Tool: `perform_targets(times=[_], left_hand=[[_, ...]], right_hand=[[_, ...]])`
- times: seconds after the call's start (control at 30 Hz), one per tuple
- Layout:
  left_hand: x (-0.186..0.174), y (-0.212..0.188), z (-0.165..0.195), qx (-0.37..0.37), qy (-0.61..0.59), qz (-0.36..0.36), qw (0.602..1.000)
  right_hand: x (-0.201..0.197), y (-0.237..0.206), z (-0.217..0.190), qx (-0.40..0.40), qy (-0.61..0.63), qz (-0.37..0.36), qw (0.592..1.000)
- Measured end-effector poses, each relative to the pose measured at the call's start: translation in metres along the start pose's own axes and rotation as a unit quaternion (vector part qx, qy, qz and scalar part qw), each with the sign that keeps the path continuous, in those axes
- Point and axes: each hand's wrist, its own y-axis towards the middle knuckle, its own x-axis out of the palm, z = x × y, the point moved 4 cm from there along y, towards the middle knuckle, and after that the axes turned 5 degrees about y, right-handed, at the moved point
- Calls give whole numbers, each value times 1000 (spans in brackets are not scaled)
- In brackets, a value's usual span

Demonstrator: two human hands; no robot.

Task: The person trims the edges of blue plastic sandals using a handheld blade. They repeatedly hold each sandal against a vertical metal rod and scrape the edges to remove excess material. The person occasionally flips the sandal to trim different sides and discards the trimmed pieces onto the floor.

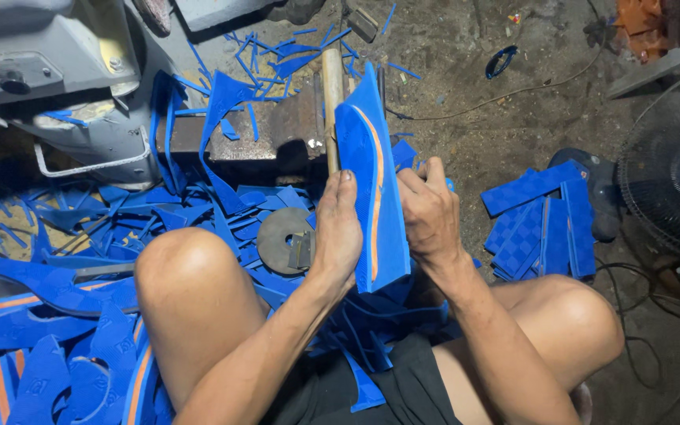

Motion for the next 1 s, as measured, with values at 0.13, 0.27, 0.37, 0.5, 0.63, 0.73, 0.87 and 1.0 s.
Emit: perform_targets(times=[0.13,0.27,0.37,0.5,0.63,0.73,0.87,1.0], left_hand=[[-2,0,-7,-39,-38,-18,998],[-6,0,-12,-38,-53,-18,998],[-10,1,-16,-50,-58,-18,997],[-16,4,-21,-52,-58,-25,997],[-21,5,-24,-33,-33,-36,998],[-24,3,-23,-7,5,-38,999],[-32,7,-26,-64,-31,-65,995],[-41,18,-36,-130,-11,-59,990]], right_hand=[[5,1,6,12,24,-9,1000],[14,4,10,14,33,-23,999],[20,9,14,21,50,-29,998],[24,12,17,24,97,-35,994],[31,15,22,31,111,-40,993],[36,22,30,30,123,-46,991],[39,25,30,38,138,-53,988],[41,17,18,33,92,-77,992]])
